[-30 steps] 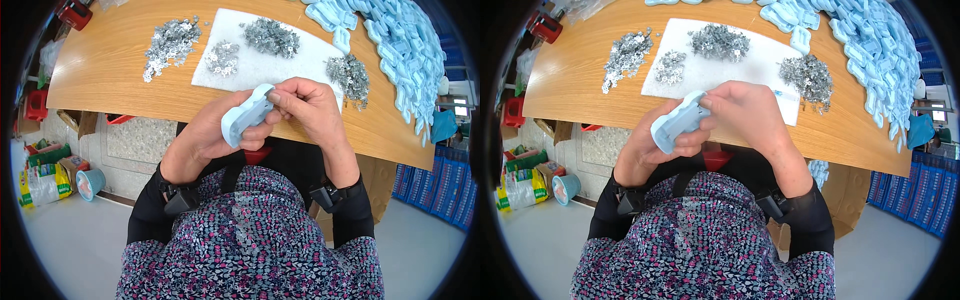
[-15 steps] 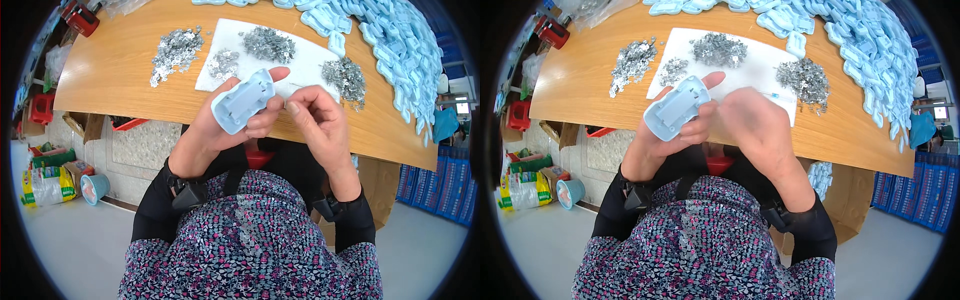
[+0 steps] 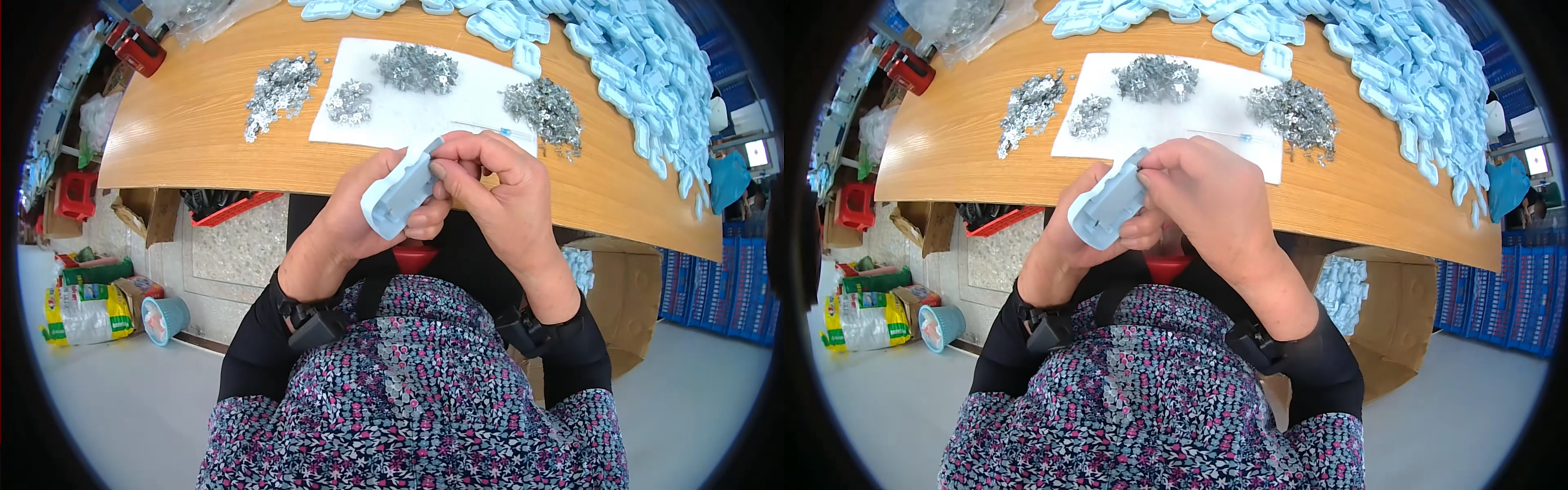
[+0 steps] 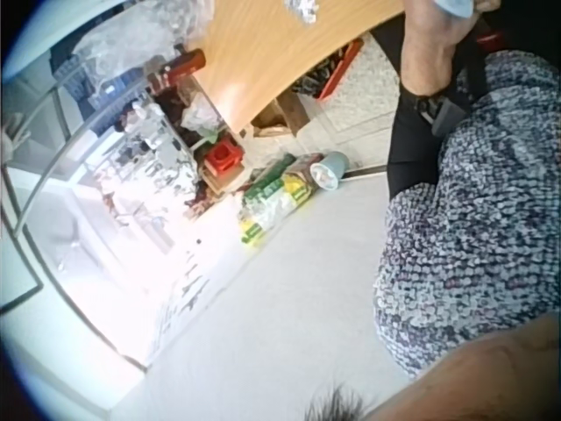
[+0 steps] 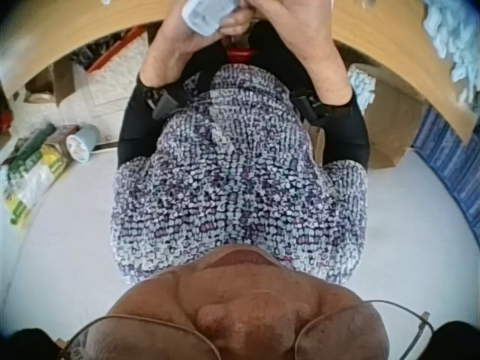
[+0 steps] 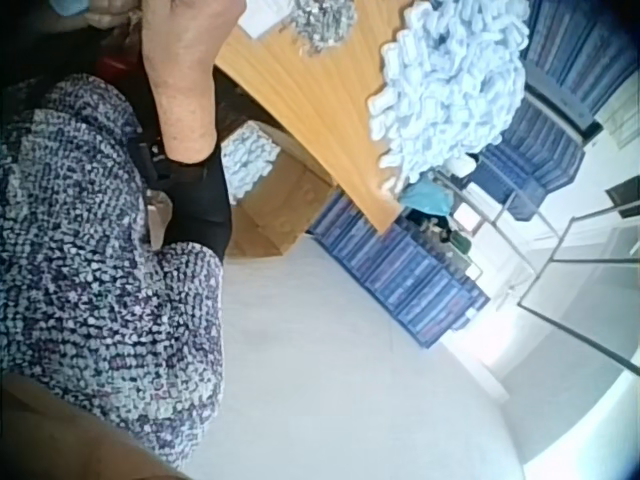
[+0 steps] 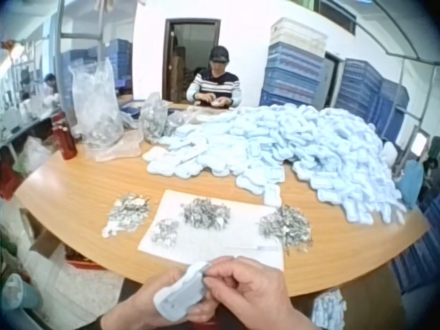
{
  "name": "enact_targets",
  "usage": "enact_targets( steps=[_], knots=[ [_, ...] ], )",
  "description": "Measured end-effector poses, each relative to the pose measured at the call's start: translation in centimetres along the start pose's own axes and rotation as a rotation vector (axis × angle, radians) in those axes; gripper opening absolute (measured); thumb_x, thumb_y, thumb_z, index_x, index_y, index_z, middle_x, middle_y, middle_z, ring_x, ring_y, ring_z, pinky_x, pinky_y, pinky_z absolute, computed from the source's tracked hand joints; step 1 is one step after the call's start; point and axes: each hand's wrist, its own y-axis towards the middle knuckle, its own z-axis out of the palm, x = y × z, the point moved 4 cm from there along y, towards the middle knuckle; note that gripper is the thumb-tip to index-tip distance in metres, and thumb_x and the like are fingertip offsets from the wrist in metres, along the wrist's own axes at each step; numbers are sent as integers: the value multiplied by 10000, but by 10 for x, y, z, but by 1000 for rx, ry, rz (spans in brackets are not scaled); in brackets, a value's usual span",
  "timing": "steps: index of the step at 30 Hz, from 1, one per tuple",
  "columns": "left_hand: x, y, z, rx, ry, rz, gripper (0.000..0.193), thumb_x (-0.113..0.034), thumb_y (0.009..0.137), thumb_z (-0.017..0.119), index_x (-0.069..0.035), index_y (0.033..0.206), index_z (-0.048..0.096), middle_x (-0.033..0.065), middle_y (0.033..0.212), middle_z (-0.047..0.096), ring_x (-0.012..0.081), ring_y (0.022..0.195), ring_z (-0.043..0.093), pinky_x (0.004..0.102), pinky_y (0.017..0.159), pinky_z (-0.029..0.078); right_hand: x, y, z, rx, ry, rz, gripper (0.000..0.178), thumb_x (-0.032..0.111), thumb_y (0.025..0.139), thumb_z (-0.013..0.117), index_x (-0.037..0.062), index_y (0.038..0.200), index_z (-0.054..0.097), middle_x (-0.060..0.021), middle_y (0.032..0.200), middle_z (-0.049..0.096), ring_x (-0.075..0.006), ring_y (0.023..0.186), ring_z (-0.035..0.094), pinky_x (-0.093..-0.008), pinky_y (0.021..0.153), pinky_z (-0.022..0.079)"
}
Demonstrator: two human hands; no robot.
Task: Manually assemble small metal and plastic toy components at a factory workstation.
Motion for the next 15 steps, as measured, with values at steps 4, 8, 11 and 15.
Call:
enact_targets(
  steps=[4,8,11,15],
  knots=[
    [9,-1,3,40,-16,9,567,-441,1049,223,11,1049,566,76,740,513,153,655,437,286,606,365,-9,-9,1,-1,98,76,155,113,834,726,33,966,709,-96,881,693,-222,815,689,-299,736,540],
    [15,0,2,85,-183,6,551,-429,1049,291,21,1258,531,109,892,572,144,653,448,275,589,373,-13,-18,-7,-46,231,138,143,98,880,694,27,1004,697,-85,948,717,-161,870,692,-284,767,539],
    [19,6,4,107,-262,-25,584,-421,1047,339,5,1439,415,126,1015,586,132,652,454,268,575,375,-15,-27,-21,-46,407,161,137,62,925,641,11,1047,675,-82,1012,729,-134,915,682,-281,795,535],
    [23,13,-3,152,-250,-57,629,-415,1047,356,-3,1521,318,133,1049,588,125,649,453,262,560,366,-29,-36,-30,-14,327,61,135,36,953,602,-5,1073,648,-55,1005,696,-109,878,629,-259,775,499]
  ],
)
